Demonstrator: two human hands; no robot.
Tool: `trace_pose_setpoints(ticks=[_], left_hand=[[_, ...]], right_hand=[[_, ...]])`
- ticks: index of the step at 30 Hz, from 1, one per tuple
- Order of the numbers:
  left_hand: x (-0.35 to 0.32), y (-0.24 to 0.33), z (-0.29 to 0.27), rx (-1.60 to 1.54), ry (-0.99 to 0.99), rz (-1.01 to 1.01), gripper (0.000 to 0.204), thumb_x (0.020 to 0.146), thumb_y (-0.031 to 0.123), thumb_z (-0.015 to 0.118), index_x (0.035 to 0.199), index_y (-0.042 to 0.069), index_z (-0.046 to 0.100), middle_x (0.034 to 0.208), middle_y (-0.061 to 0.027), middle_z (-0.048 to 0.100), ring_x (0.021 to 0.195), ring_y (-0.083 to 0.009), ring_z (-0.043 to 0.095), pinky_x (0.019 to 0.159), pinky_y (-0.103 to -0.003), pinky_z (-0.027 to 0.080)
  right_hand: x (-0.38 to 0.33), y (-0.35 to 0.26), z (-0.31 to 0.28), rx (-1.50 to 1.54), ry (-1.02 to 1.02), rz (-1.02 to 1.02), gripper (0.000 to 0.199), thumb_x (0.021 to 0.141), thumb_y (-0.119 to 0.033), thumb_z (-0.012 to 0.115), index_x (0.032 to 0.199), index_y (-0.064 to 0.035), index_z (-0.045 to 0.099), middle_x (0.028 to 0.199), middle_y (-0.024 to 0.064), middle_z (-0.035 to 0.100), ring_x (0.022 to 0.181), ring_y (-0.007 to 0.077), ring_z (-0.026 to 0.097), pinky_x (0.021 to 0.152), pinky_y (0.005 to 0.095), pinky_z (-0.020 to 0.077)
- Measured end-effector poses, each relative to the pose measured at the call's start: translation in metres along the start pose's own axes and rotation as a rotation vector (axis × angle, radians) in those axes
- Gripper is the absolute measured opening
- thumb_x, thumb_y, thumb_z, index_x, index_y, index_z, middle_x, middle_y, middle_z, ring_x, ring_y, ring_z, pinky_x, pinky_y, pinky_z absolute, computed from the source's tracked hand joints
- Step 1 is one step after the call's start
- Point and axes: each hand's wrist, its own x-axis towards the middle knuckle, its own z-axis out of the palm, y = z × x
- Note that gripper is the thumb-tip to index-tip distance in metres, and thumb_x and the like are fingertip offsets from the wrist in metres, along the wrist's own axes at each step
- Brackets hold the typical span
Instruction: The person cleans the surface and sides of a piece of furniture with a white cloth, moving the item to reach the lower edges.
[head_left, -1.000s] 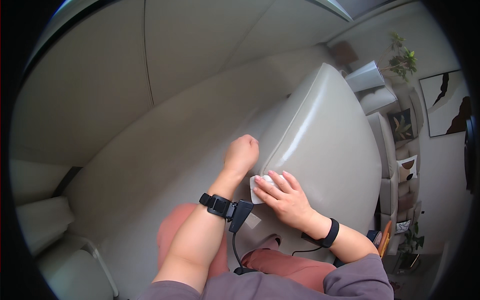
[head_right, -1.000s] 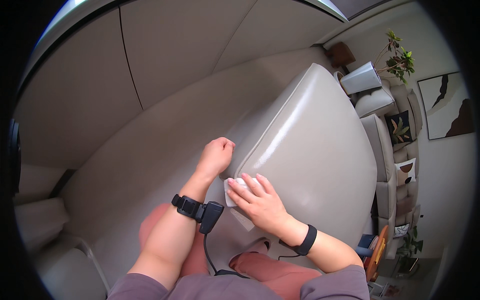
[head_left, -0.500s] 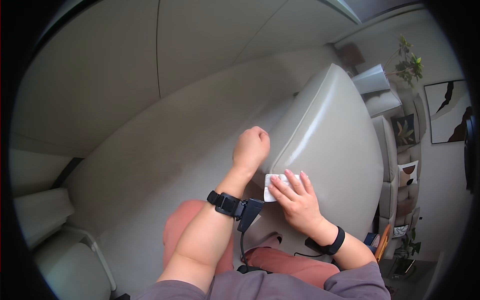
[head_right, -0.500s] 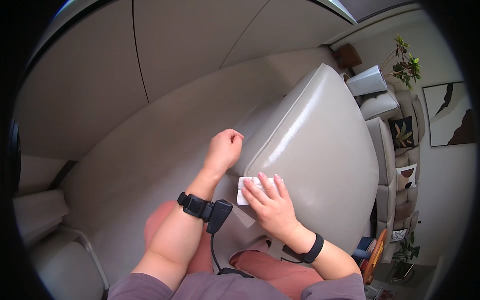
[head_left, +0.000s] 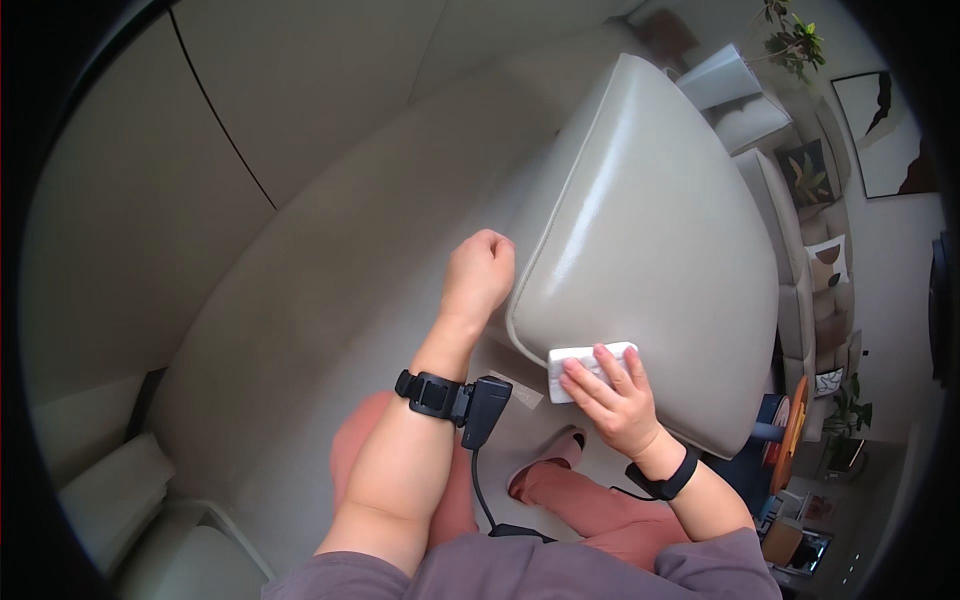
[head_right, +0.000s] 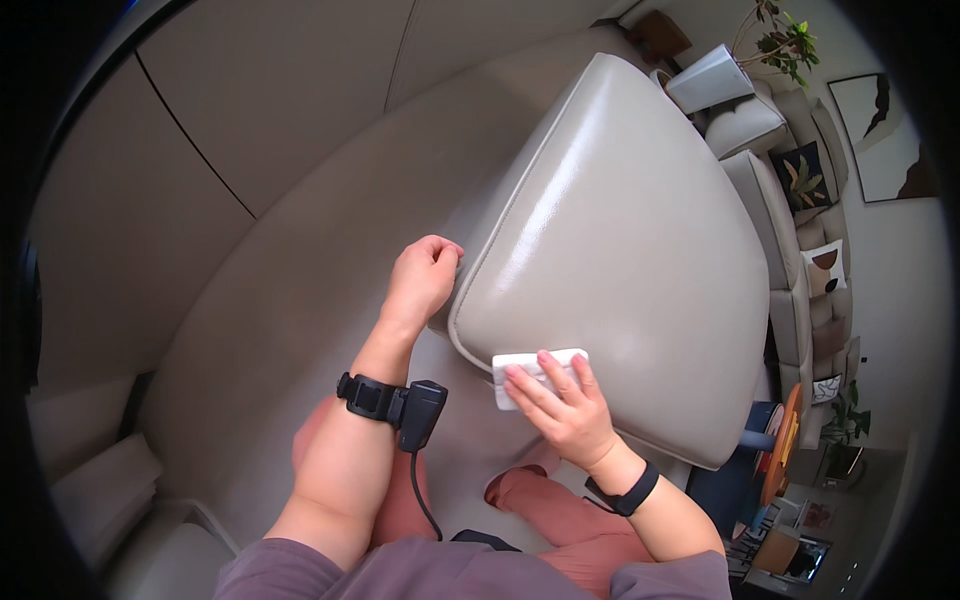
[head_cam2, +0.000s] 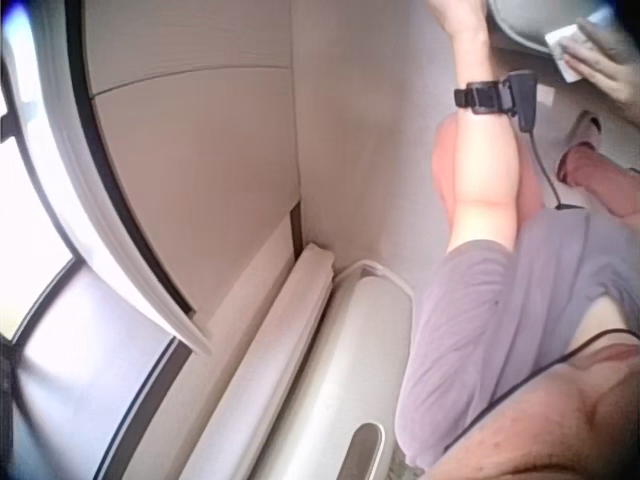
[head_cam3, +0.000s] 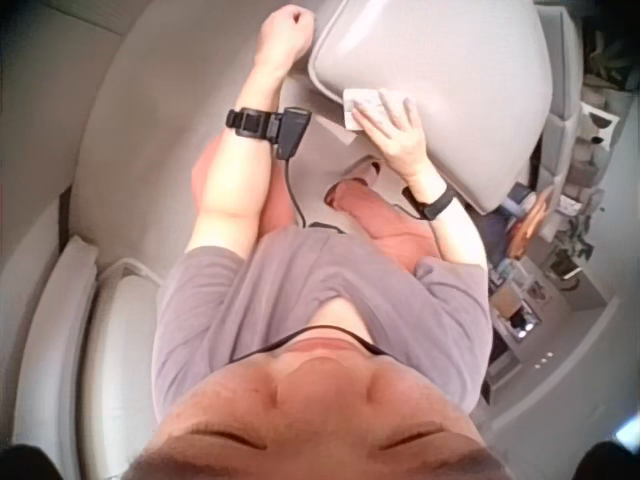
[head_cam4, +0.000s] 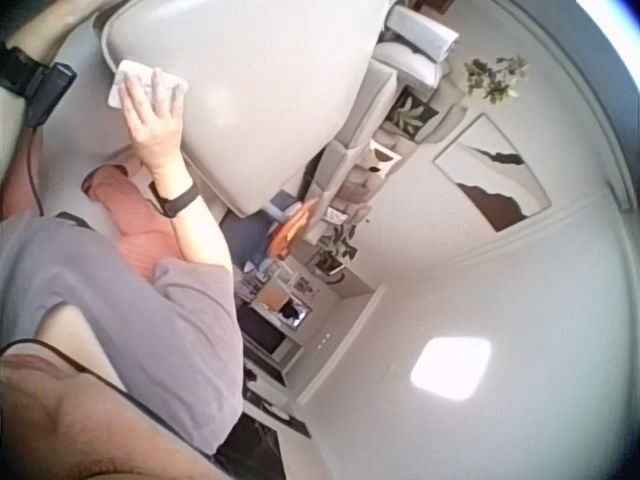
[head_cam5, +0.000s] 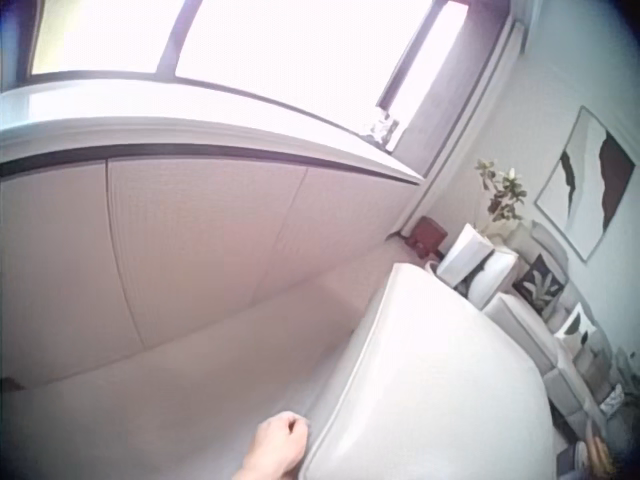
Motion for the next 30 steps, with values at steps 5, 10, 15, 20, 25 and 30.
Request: trace_pose_setpoints(ticks=[5, 10, 15, 20, 25, 30], left_hand=[[-0.003, 0.011, 0.009, -0.105, -0.017, 0.009, 0.022, 0.082, 0.016, 0.047, 0.085, 0.000, 0.062, 0.072, -0.0078, 0.061, 0.067, -0.0156, 0.055, 0.066, -0.028, 0.044], [-0.003, 0.003, -0.011, -0.338, -0.128, -0.130, 0.022, 0.085, 0.015, 0.046, 0.087, -0.001, 0.060, 0.070, -0.0035, 0.056, 0.065, -0.0105, 0.050, 0.061, -0.023, 0.043], [-0.019, 0.030, -0.039, -0.410, 0.014, -0.143, 0.020, 0.084, 0.017, 0.046, 0.093, 0.006, 0.060, 0.075, -0.0001, 0.055, 0.071, -0.0076, 0.049, 0.063, -0.020, 0.040], [-0.034, 0.014, -0.070, -0.110, 0.049, -0.127, 0.022, 0.087, 0.022, 0.046, 0.095, 0.006, 0.060, 0.078, 0.0008, 0.057, 0.074, -0.0069, 0.050, 0.064, -0.021, 0.039], [-0.047, 0.025, -0.073, 0.028, 0.090, -0.111, 0.024, 0.088, 0.022, 0.047, 0.097, 0.003, 0.059, 0.080, -0.0010, 0.057, 0.078, -0.0082, 0.050, 0.070, -0.023, 0.041], [-0.065, 0.037, -0.068, 0.076, 0.110, -0.059, 0.025, 0.088, 0.021, 0.047, 0.098, 0.002, 0.059, 0.081, -0.0020, 0.058, 0.078, -0.0087, 0.051, 0.072, -0.023, 0.042]], right_hand=[[-0.021, 0.006, 0.011, -0.018, 0.130, 0.055, 0.027, 0.076, -0.013, 0.055, 0.102, -0.0169, 0.062, 0.120, -0.0014, 0.053, 0.117, 0.0274, 0.043, 0.103, 0.0482, 0.0220], [0.077, -0.039, 0.017, 0.068, 0.254, 0.100, 0.027, 0.075, -0.015, 0.053, 0.100, -0.0125, 0.062, 0.118, 0.0018, 0.054, 0.113, 0.0283, 0.047, 0.096, 0.0495, 0.0290], [0.085, -0.041, 0.032, 0.061, 0.365, 0.150, 0.025, 0.076, -0.013, 0.050, 0.097, -0.0106, 0.064, 0.118, 0.0018, 0.054, 0.111, 0.0262, 0.047, 0.094, 0.0465, 0.0310], [0.022, -0.040, 0.045, -0.041, 0.386, 0.090, 0.022, 0.077, -0.017, 0.054, 0.095, -0.0156, 0.066, 0.117, -0.0069, 0.054, 0.115, 0.0201, 0.044, 0.100, 0.0427, 0.0264], [-0.062, -0.007, 0.046, -0.164, 0.340, 0.072, 0.021, 0.077, -0.018, 0.058, 0.096, -0.0166, 0.066, 0.115, -0.0073, 0.055, 0.113, 0.0207, 0.045, 0.101, 0.0438, 0.0261], [-0.077, -0.003, 0.047, -0.149, 0.376, 0.071, 0.021, 0.076, -0.019, 0.059, 0.096, -0.0174, 0.066, 0.113, -0.0071, 0.056, 0.112, 0.0213, 0.046, 0.101, 0.0436, 0.0238]])
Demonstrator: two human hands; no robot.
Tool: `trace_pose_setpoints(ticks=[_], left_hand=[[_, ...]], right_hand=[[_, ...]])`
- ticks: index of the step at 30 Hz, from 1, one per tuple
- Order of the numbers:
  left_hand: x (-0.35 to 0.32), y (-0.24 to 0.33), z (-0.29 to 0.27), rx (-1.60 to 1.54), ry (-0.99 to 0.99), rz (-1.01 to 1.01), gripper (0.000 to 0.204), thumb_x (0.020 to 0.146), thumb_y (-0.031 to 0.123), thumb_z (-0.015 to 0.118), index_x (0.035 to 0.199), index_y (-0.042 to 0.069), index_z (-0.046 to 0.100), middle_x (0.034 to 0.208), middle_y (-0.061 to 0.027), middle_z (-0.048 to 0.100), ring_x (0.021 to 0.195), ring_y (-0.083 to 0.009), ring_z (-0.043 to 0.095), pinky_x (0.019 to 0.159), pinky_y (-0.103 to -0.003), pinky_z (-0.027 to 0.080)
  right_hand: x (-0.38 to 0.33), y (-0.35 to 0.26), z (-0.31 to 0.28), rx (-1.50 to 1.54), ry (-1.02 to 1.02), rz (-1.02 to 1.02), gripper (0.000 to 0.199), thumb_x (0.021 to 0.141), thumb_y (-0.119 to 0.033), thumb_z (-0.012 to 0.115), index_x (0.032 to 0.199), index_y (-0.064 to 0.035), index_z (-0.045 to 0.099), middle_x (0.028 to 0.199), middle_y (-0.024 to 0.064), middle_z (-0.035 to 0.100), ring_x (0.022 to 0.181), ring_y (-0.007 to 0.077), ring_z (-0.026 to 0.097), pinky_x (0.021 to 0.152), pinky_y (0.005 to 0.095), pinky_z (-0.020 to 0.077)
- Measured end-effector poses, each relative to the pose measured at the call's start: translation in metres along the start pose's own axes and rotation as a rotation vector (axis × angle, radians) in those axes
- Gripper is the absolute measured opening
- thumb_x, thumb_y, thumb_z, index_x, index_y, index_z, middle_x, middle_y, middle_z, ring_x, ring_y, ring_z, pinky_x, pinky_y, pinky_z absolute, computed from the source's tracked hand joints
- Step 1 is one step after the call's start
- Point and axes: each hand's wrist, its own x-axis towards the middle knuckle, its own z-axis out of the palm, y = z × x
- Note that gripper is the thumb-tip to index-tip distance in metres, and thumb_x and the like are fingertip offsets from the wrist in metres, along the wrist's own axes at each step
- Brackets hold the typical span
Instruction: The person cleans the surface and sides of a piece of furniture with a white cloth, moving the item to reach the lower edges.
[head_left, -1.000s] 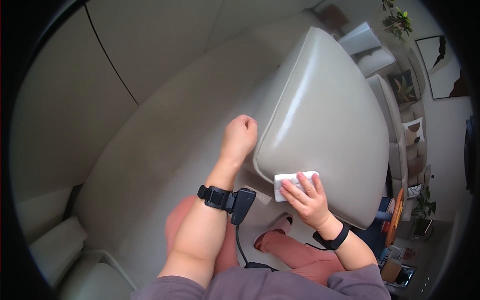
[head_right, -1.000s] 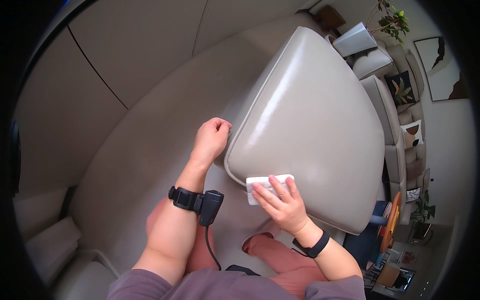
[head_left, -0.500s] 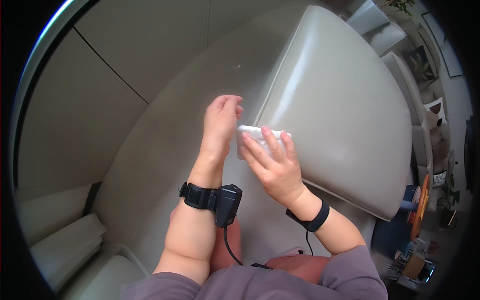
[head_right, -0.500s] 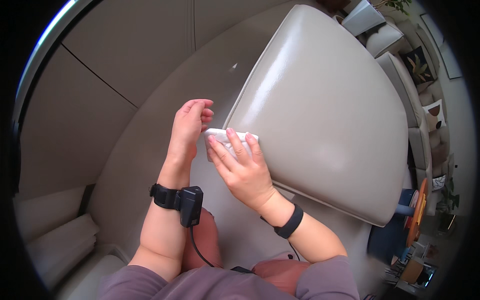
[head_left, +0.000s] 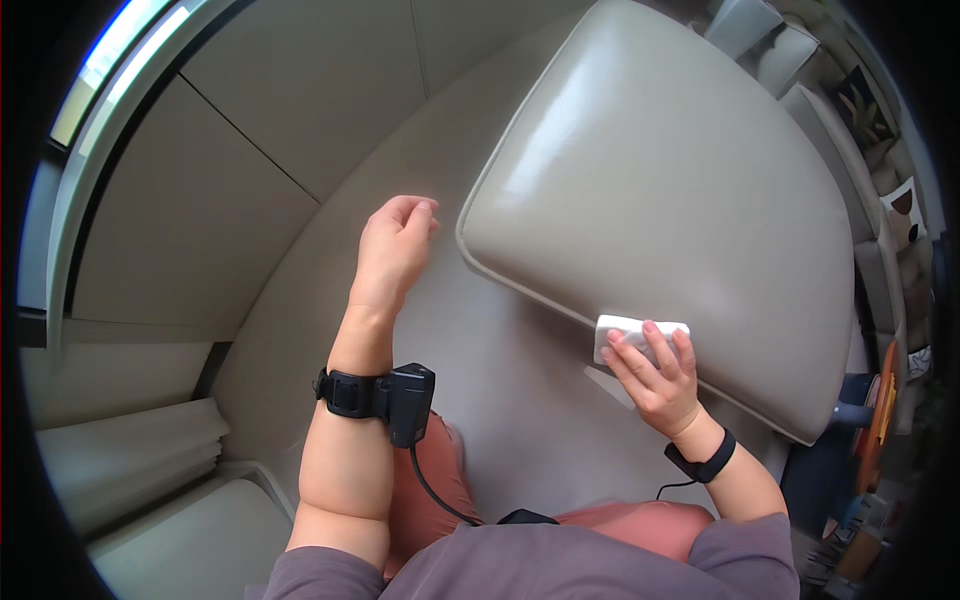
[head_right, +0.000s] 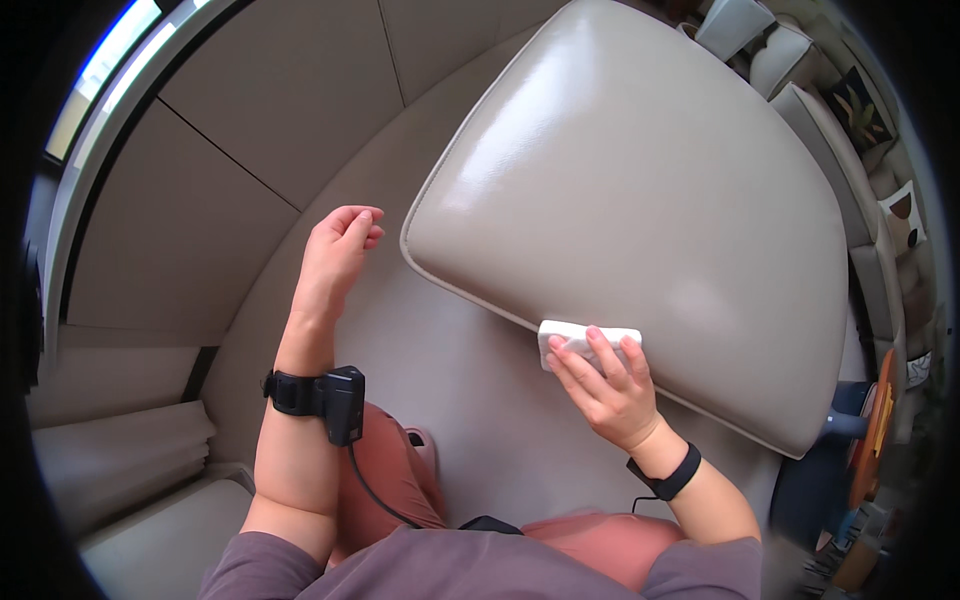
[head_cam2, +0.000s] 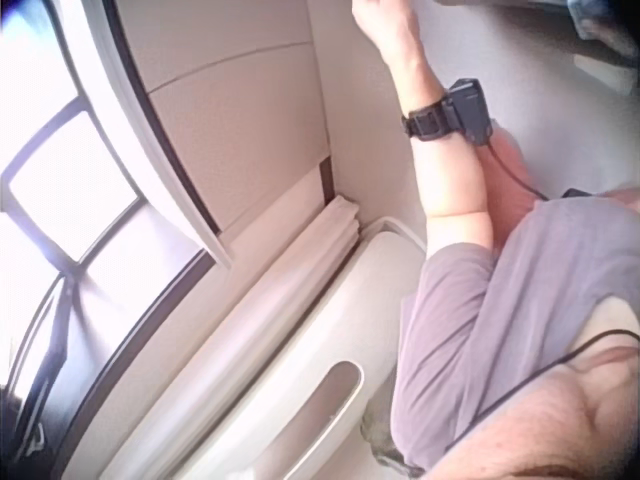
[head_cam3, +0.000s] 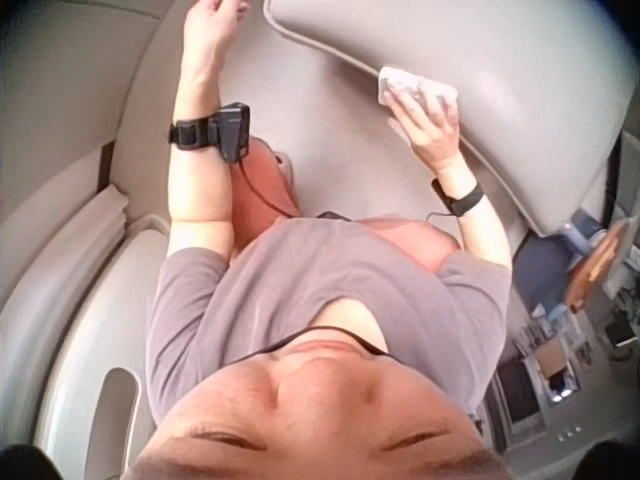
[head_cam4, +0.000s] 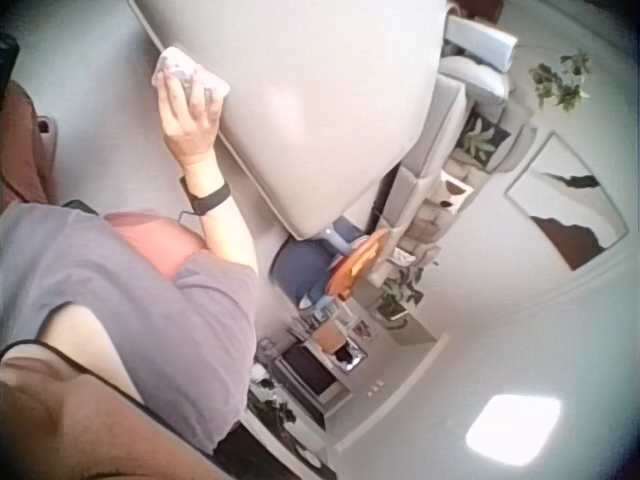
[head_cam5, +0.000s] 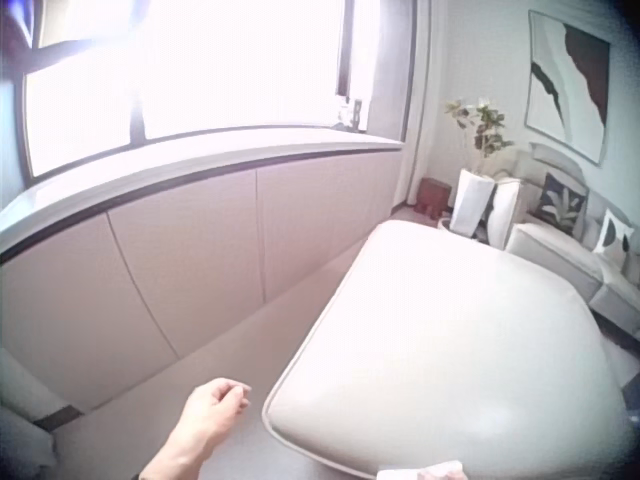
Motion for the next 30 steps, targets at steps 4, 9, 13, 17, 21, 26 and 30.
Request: trace_pose_setpoints(ticks=[4, 9, 13, 17, 21, 26, 30], left_hand=[[-0.016, 0.001, 0.005, 0.049, 0.047, 0.082, 0.023, 0.088, 0.020, 0.047, 0.098, 0.003, 0.059, 0.080, -0.0011, 0.058, 0.076, -0.0075, 0.051, 0.069, -0.021, 0.041], [-0.018, 0.039, 0.000, 0.083, 0.041, 0.102, 0.026, 0.088, 0.020, 0.047, 0.098, 0.000, 0.059, 0.084, -0.0053, 0.061, 0.078, -0.0121, 0.056, 0.072, -0.025, 0.044], [-0.030, 0.060, -0.028, 0.301, 0.067, 0.157, 0.020, 0.087, 0.016, 0.051, 0.093, -0.001, 0.059, 0.077, -0.0027, 0.059, 0.071, -0.0087, 0.054, 0.067, -0.021, 0.044], [-0.029, 0.127, -0.073, 0.564, 0.053, 0.145, 0.019, 0.086, 0.016, 0.053, 0.090, -0.001, 0.060, 0.072, -0.0025, 0.058, 0.067, -0.0083, 0.053, 0.064, -0.021, 0.044], [0.008, 0.130, -0.134, 0.729, 0.028, 0.220, 0.019, 0.086, 0.017, 0.052, 0.089, 0.000, 0.060, 0.072, -0.0021, 0.058, 0.067, -0.0083, 0.052, 0.064, -0.022, 0.043], [0.051, 0.047, -0.085, 0.638, -0.226, 0.245, 0.025, 0.089, 0.020, 0.048, 0.102, 0.001, 0.058, 0.077, -0.0004, 0.058, 0.073, -0.0075, 0.052, 0.067, -0.021, 0.043], [0.067, -0.012, -0.031, 0.257, -0.409, 0.152, 0.031, 0.093, 0.024, 0.041, 0.114, 0.003, 0.052, 0.083, 0.0008, 0.059, 0.079, -0.0072, 0.053, 0.070, -0.022, 0.043]], right_hand=[[0.011, -0.008, 0.013, 0.062, 0.119, 0.045, 0.018, 0.076, -0.018, 0.059, 0.092, -0.0158, 0.067, 0.112, -0.0048, 0.057, 0.112, 0.0209, 0.047, 0.098, 0.0430, 0.0259], [0.033, 0.016, 0.032, 0.149, 0.254, 0.122, 0.021, 0.078, -0.016, 0.053, 0.094, -0.0117, 0.066, 0.113, -0.0016, 0.057, 0.113, 0.0200, 0.047, 0.098, 0.0404, 0.0282], [0.028, 0.012, 0.040, 0.272, 0.244, 0.104, 0.024, 0.078, -0.016, 0.051, 0.096, -0.0090, 0.064, 0.115, 0.0001, 0.056, 0.113, 0.0208, 0.047, 0.099, 0.0408, 0.0286], [0.024, 0.005, 0.046, 0.275, 0.273, 0.127, 0.023, 0.078, -0.017, 0.051, 0.096, -0.0115, 0.065, 0.116, -0.0012, 0.055, 0.113, 0.0211, 0.047, 0.100, 0.0418, 0.0269], [0.027, -0.001, 0.047, 0.231, 0.250, 0.146, 0.022, 0.079, -0.017, 0.051, 0.097, -0.0159, 0.065, 0.118, -0.0028, 0.055, 0.114, 0.0211, 0.046, 0.102, 0.0435, 0.0234], [0.018, 0.008, 0.035, 0.156, 0.289, 0.219, 0.023, 0.081, -0.017, 0.051, 0.100, -0.0152, 0.063, 0.114, -0.0027, 0.056, 0.111, 0.0205, 0.048, 0.093, 0.0397, 0.0332], [-0.003, 0.027, 0.014, 0.070, 0.261, 0.530, 0.035, 0.077, -0.011, 0.056, 0.112, -0.0137, 0.058, 0.124, 0.0073, 0.050, 0.111, 0.0301, 0.043, 0.091, 0.0421, 0.0305]])
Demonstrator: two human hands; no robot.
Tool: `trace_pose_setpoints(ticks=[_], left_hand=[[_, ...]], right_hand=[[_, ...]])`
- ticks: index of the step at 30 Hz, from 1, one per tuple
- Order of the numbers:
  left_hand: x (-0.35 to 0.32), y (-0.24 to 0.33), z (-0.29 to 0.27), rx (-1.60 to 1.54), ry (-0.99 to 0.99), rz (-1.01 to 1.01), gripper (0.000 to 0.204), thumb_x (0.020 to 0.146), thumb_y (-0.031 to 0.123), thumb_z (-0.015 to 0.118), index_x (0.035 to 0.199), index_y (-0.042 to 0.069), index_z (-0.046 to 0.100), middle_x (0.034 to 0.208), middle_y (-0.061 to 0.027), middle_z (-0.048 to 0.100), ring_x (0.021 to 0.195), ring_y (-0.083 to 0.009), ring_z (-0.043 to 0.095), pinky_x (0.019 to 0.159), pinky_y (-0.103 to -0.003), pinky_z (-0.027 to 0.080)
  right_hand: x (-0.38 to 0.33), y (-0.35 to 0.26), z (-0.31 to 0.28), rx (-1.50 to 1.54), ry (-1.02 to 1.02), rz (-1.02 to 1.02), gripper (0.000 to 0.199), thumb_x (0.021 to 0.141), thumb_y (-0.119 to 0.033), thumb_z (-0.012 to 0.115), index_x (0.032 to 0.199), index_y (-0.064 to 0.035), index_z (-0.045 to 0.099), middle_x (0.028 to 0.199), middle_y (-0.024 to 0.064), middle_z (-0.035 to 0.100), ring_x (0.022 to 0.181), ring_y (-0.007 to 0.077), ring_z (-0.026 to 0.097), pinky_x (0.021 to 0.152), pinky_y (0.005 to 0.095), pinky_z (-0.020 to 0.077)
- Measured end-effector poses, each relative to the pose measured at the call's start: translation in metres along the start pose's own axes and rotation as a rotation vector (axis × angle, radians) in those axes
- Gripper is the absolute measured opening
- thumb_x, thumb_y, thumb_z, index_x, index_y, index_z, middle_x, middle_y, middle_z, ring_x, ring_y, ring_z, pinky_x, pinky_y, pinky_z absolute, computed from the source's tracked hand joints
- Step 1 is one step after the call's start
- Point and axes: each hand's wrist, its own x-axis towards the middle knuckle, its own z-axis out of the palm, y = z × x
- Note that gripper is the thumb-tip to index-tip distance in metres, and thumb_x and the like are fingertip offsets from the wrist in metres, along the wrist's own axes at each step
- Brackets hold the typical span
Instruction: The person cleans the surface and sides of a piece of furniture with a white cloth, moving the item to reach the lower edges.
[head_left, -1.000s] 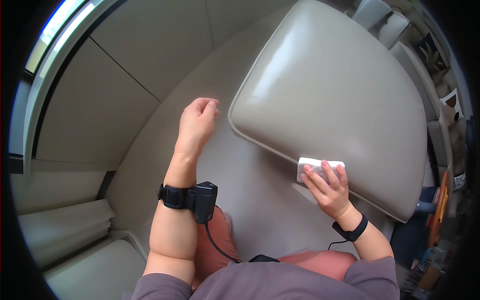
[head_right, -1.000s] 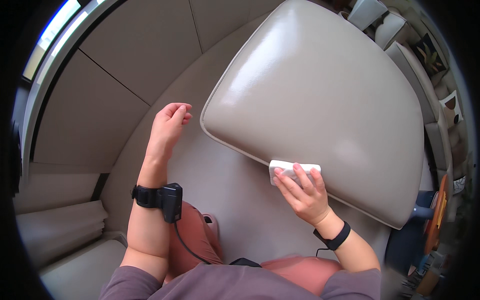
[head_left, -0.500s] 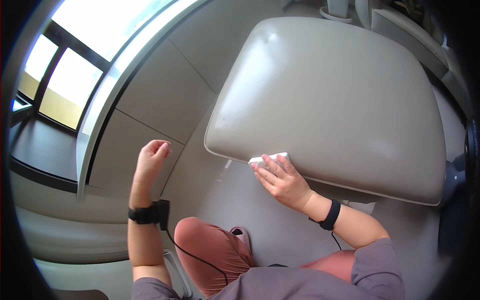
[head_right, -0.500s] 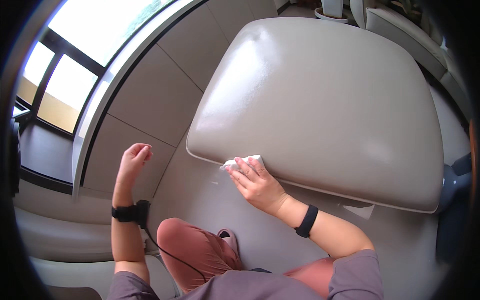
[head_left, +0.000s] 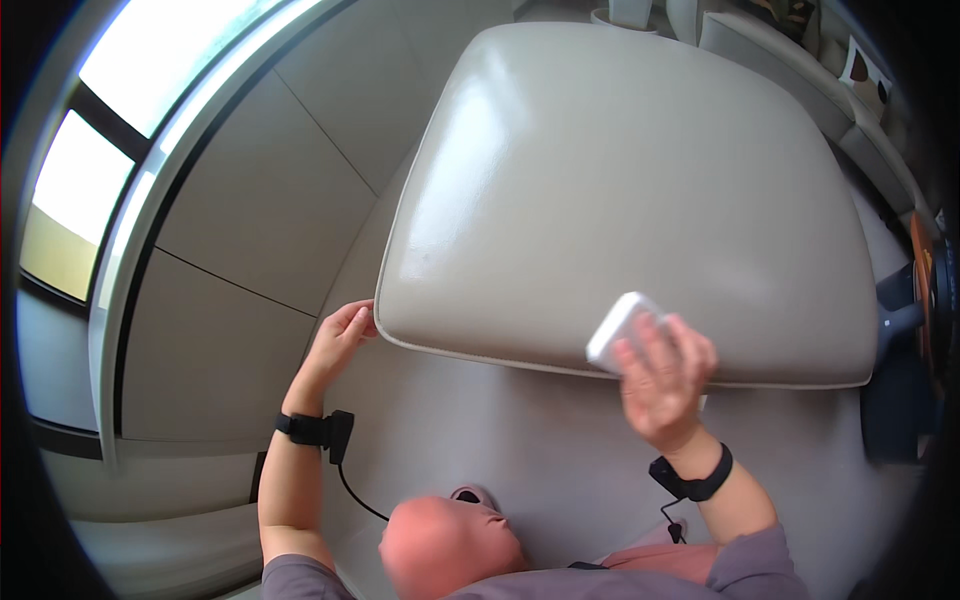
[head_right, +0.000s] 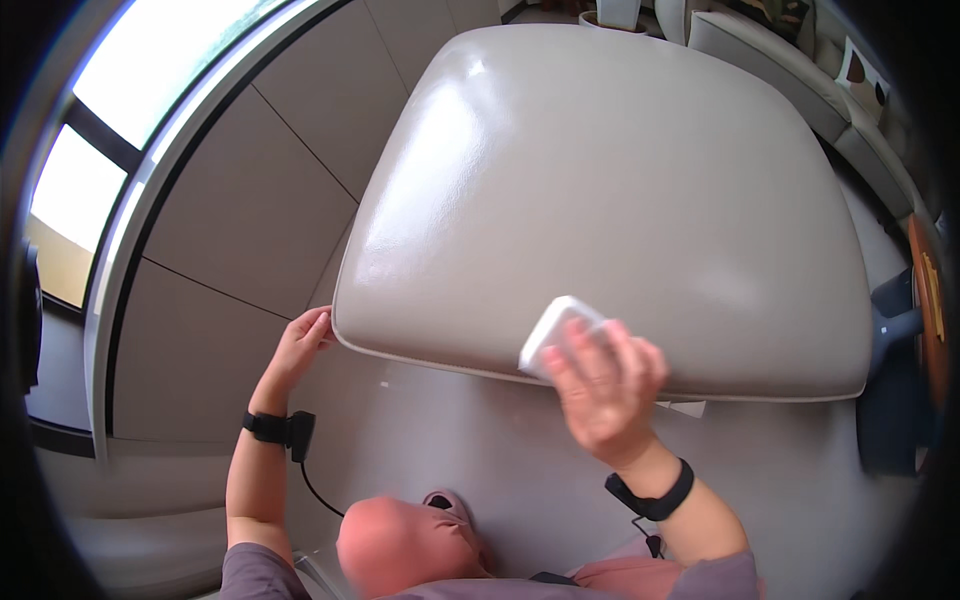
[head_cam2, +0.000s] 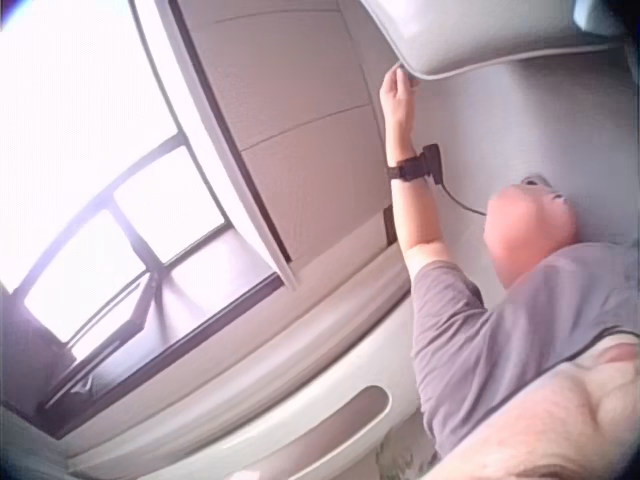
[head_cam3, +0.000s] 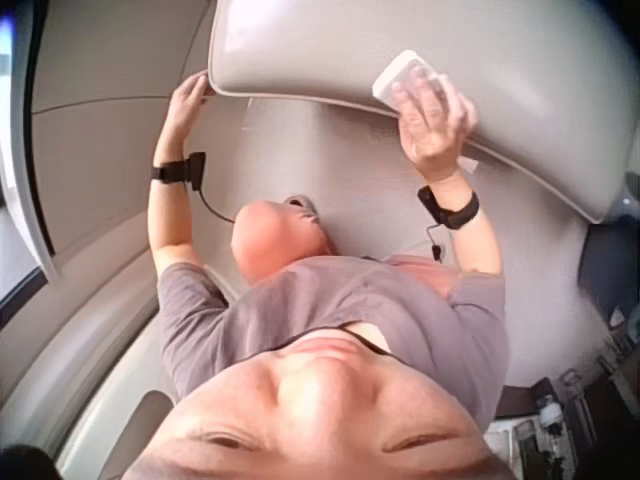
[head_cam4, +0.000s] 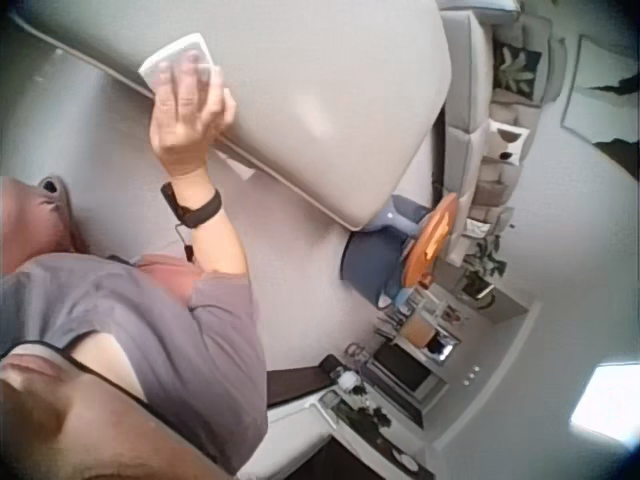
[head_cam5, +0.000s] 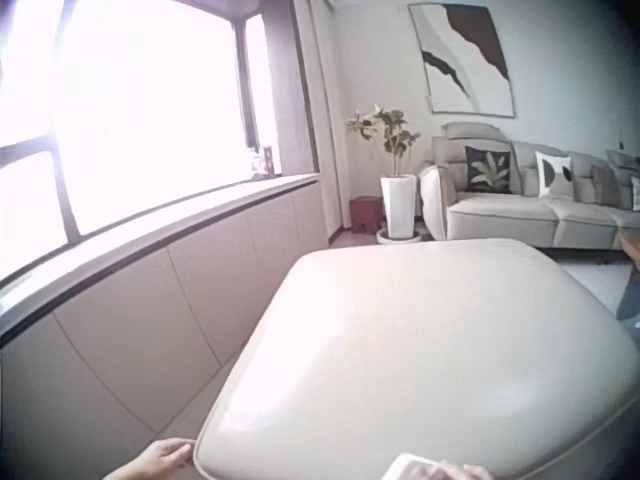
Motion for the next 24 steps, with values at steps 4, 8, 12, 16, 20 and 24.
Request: trace_pose_setpoints(ticks=[4, 8, 12, 16, 20, 24], left_hand=[[0.027, -0.019, 0.042, -0.157, -0.035, 0.222, 0.036, 0.094, 0.022, 0.038, 0.119, -0.002, 0.047, 0.104, -0.0036, 0.056, 0.093, -0.0093, 0.050, 0.083, -0.023, 0.040], [0.030, -0.039, 0.057, -0.428, 0.031, 0.322, 0.038, 0.094, 0.019, 0.037, 0.125, -0.003, 0.039, 0.114, -0.0081, 0.052, 0.103, -0.0133, 0.049, 0.089, -0.026, 0.038], [0.028, -0.058, 0.060, -0.480, 0.121, 0.409, 0.040, 0.093, 0.021, 0.039, 0.125, -0.002, 0.039, 0.115, -0.0087, 0.052, 0.104, -0.0147, 0.049, 0.089, -0.027, 0.039], [0.032, -0.039, 0.073, -0.533, 0.100, 0.357, 0.041, 0.092, 0.025, 0.039, 0.124, -0.002, 0.040, 0.116, -0.0086, 0.051, 0.103, -0.0151, 0.050, 0.089, -0.027, 0.039], [0.026, -0.024, 0.076, -0.601, 0.104, 0.273, 0.047, 0.093, 0.034, 0.032, 0.125, 0.001, 0.038, 0.121, -0.0113, 0.047, 0.108, -0.0195, 0.047, 0.093, -0.032, 0.037], [0.024, -0.060, 0.047, -0.880, 0.019, 0.186, 0.059, 0.093, 0.047, 0.022, 0.128, 0.001, 0.035, 0.125, -0.0127, 0.043, 0.115, -0.0246, 0.042, 0.098, -0.036, 0.031]], right_hand=[[-0.020, 0.053, -0.029, -0.221, 0.156, 0.471, 0.037, 0.083, -0.004, 0.048, 0.120, -0.0033, 0.050, 0.129, 0.0143, 0.043, 0.109, 0.0327, 0.041, 0.091, 0.0401, 0.0333], [0.007, 0.017, -0.007, -0.200, 0.113, 0.618, 0.036, 0.082, -0.003, 0.050, 0.117, -0.0042, 0.053, 0.128, 0.0137, 0.045, 0.106, 0.0318, 0.043, 0.090, 0.0400, 0.0331], [0.082, -0.072, 0.054, 0.023, -0.092, 0.378, 0.037, 0.078, -0.017, 0.051, 0.113, -0.0053, 0.056, 0.126, 0.0180, 0.045, 0.103, 0.0328, 0.046, 0.089, 0.0457, 0.0304], [0.121, -0.117, 0.093, 0.171, -0.100, 0.281, 0.033, 0.081, -0.019, 0.047, 0.110, -0.0077, 0.057, 0.125, 0.0138, 0.046, 0.104, 0.0327, 0.046, 0.090, 0.0423, 0.0324], [0.108, -0.119, 0.101, 0.173, -0.029, 0.045, 0.030, 0.080, -0.019, 0.049, 0.107, -0.0088, 0.059, 0.123, 0.0122, 0.049, 0.108, 0.0303, 0.045, 0.093, 0.0412, 0.0315], [0.075, -0.114, 0.086, 0.197, 0.066, -0.071, 0.025, 0.080, -0.019, 0.051, 0.101, -0.0120, 0.062, 0.121, 0.0031, 0.050, 0.110, 0.0242, 0.045, 0.093, 0.0362, 0.0325]])
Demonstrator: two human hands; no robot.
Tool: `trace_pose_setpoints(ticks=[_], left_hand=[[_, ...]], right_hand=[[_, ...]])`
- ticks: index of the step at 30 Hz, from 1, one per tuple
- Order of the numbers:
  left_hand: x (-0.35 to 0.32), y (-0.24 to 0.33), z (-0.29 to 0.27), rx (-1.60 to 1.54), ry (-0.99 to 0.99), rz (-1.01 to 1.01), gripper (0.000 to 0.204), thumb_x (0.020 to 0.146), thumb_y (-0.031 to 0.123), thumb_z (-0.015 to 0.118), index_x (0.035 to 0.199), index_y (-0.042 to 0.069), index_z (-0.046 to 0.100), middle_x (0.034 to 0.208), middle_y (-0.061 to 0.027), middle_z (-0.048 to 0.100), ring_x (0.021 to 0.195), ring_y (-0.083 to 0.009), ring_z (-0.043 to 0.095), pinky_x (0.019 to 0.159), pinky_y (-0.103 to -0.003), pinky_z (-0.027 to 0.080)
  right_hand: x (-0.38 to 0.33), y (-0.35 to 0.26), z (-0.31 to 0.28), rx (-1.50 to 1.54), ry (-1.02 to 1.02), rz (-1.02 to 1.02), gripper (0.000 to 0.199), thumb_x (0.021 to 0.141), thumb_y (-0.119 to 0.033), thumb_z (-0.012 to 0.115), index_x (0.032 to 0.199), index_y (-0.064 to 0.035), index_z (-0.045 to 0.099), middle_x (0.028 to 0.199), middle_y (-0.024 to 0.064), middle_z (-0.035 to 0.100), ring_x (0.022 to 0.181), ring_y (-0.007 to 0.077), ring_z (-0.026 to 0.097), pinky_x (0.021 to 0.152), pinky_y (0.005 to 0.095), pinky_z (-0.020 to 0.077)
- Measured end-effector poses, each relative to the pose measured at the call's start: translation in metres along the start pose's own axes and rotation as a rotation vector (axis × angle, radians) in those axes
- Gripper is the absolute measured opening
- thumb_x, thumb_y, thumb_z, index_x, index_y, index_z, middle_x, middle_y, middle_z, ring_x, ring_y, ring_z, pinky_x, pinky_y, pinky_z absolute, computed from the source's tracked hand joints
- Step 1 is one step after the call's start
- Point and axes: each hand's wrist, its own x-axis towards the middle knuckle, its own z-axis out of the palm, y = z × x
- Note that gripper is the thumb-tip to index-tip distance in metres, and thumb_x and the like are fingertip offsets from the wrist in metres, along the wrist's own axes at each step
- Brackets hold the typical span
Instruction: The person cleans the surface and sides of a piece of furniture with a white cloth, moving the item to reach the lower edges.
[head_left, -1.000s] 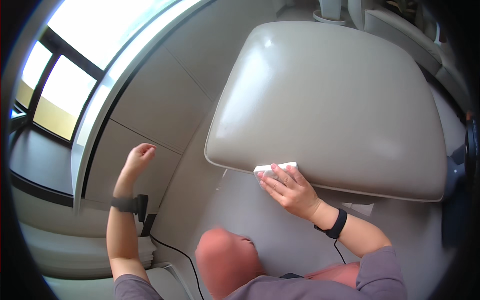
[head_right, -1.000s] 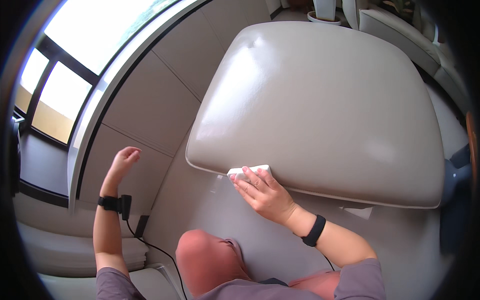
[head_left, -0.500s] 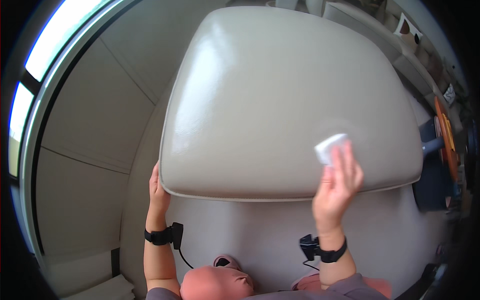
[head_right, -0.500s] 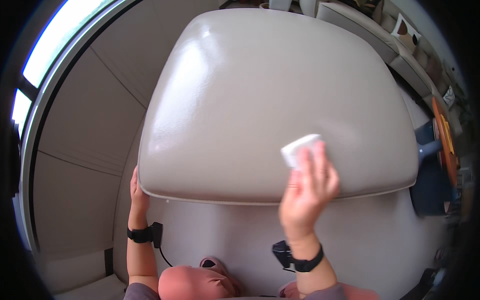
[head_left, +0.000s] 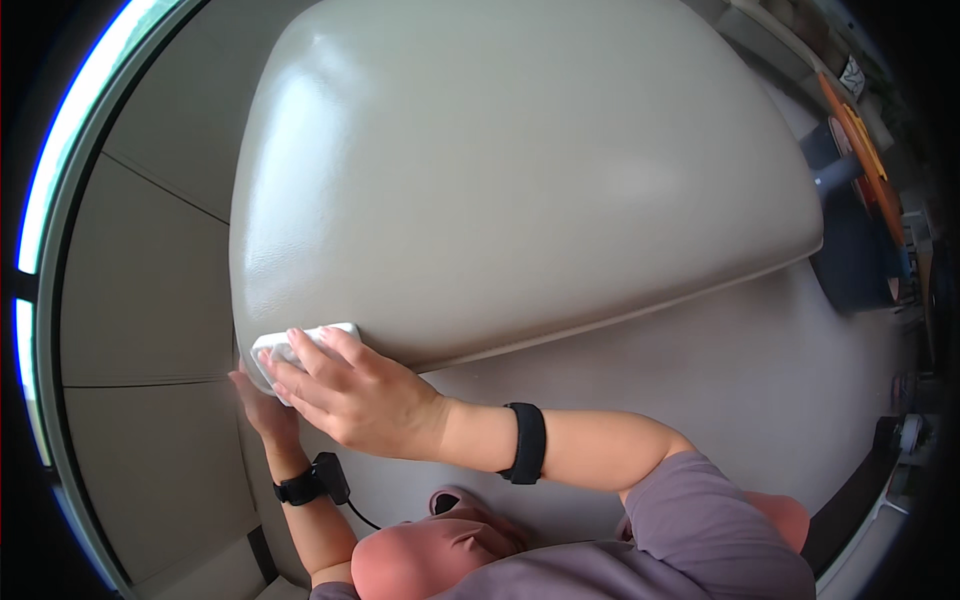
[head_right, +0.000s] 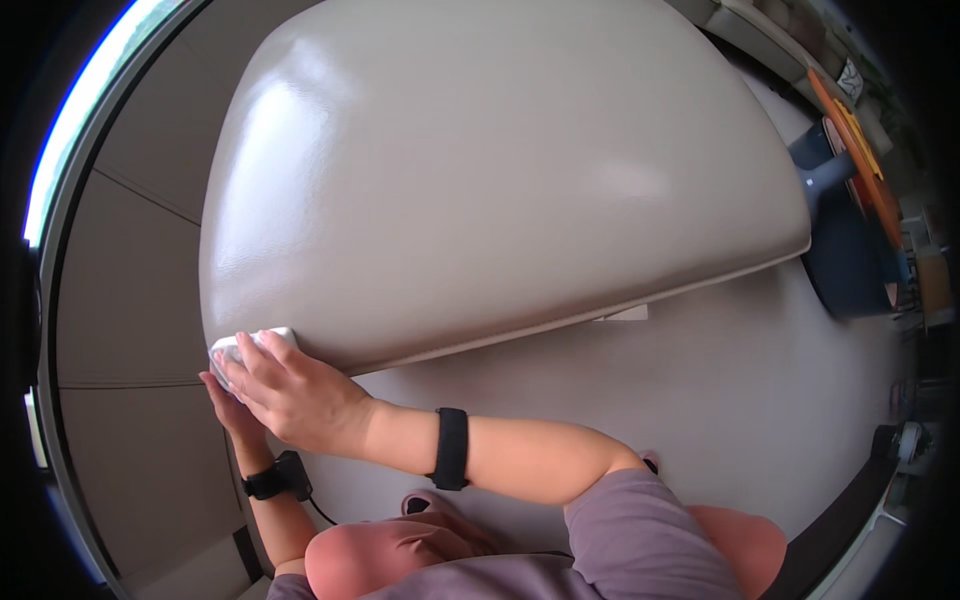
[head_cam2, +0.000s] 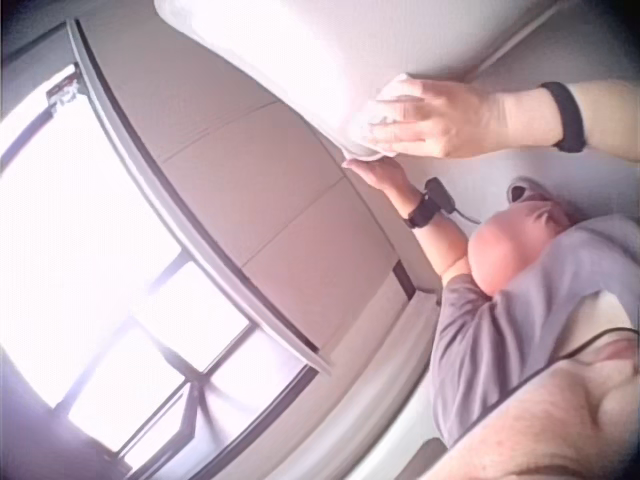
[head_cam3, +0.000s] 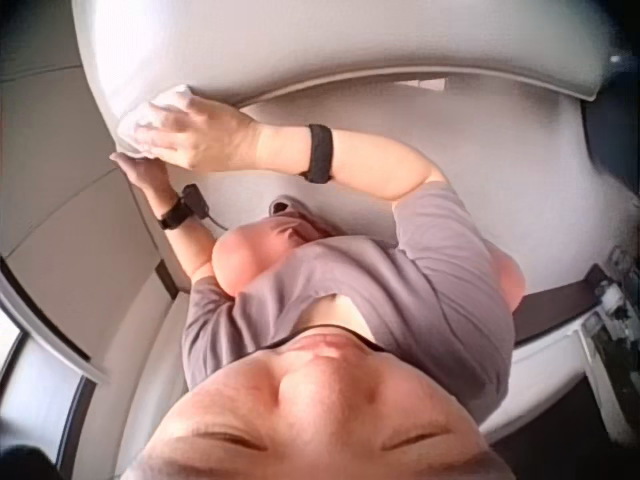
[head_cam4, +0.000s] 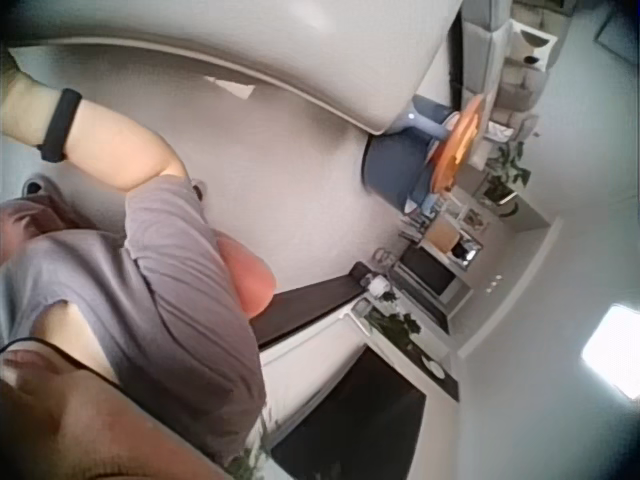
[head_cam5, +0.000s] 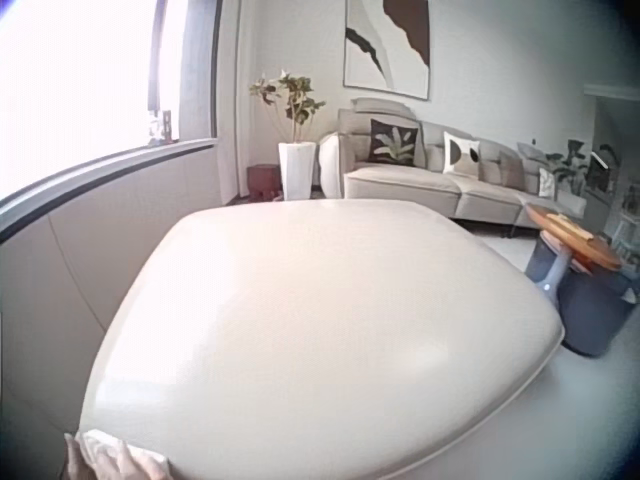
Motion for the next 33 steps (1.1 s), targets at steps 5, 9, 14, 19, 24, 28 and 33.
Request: trace_pose_setpoints(ticks=[5, 9, 14, 19, 24, 28, 33], left_hand=[[0.008, 0.000, 0.020, 0.241, 0.072, 0.171, 0.046, 0.095, 0.030, 0.031, 0.125, -0.005, 0.038, 0.124, -0.0133, 0.045, 0.114, -0.0215, 0.042, 0.097, -0.034, 0.031], [0.010, 0.005, 0.001, 0.355, 0.058, 0.198, 0.039, 0.094, 0.021, 0.036, 0.122, -0.005, 0.042, 0.118, -0.0128, 0.050, 0.108, -0.0189, 0.048, 0.093, -0.031, 0.036], [0.014, -0.011, 0.002, 0.402, 0.023, 0.102, 0.034, 0.092, 0.020, 0.041, 0.114, -0.005, 0.048, 0.109, -0.0100, 0.054, 0.099, -0.0171, 0.052, 0.087, -0.028, 0.040], [0.020, -0.007, -0.002, 0.390, 0.010, 0.088, 0.033, 0.091, 0.018, 0.042, 0.114, -0.005, 0.049, 0.106, -0.0090, 0.055, 0.096, -0.0166, 0.053, 0.086, -0.027, 0.040], [0.026, -0.006, 0.001, 0.568, 0.157, 0.176, 0.023, 0.093, 0.022, 0.039, 0.100, 0.006, 0.054, 0.078, 0.0012, 0.056, 0.058, -0.0038, 0.045, 0.049, -0.017, 0.035], [0.019, 0.000, 0.016, 0.339, 0.144, -0.030, 0.032, 0.093, 0.021, 0.037, 0.114, -0.001, 0.049, 0.108, -0.0079, 0.054, 0.099, -0.0159, 0.052, 0.085, -0.029, 0.041], [0.026, 0.003, -0.030, 0.508, -0.012, 0.082, 0.031, 0.093, 0.021, 0.039, 0.112, -0.001, 0.050, 0.106, -0.0077, 0.054, 0.096, -0.0171, 0.053, 0.083, -0.029, 0.042]], right_hand=[[-0.086, 0.043, -0.042, -0.198, 0.104, 0.125, 0.025, 0.077, -0.026, 0.062, 0.102, -0.0245, 0.062, 0.120, -0.0099, 0.050, 0.113, 0.0172, 0.042, 0.091, 0.0343, 0.0305], [-0.181, 0.096, -0.083, -0.423, 0.256, 0.338, 0.038, 0.076, -0.019, 0.064, 0.113, -0.0227, 0.055, 0.127, 0.0014, 0.046, 0.119, 0.0295, 0.037, 0.101, 0.0444, 0.0214], [-0.235, 0.153, -0.111, -0.298, 0.754, 0.665, 0.041, 0.088, -0.007, 0.046, 0.126, 0.0028, 0.035, 0.135, 0.0222, 0.027, 0.124, 0.0349, 0.029, 0.100, 0.0411, 0.0271], [-0.225, 0.157, -0.116, -0.037, 0.970, 0.803, 0.043, 0.091, -0.011, 0.043, 0.130, 0.0024, 0.029, 0.138, 0.0161, 0.022, 0.122, 0.0248, 0.034, 0.097, 0.0337, 0.0329], [-0.243, 0.149, -0.126, 0.027, 0.994, 0.948, 0.043, 0.092, -0.011, 0.043, 0.131, 0.0017, 0.031, 0.139, 0.0142, 0.024, 0.120, 0.0225, 0.037, 0.096, 0.0324, 0.0341], [-0.270, 0.147, -0.124, 0.161, 0.982, 0.892, 0.045, 0.090, -0.008, 0.046, 0.132, 0.0001, 0.031, 0.141, 0.0147, 0.022, 0.123, 0.0224, 0.035, 0.097, 0.0316, 0.0334], [-0.276, 0.152, -0.115, -0.038, 0.928, 0.850, 0.035, 0.086, -0.005, 0.051, 0.121, -0.0010, 0.048, 0.134, 0.0213, 0.035, 0.122, 0.0325, 0.038, 0.096, 0.0345, 0.0358]])
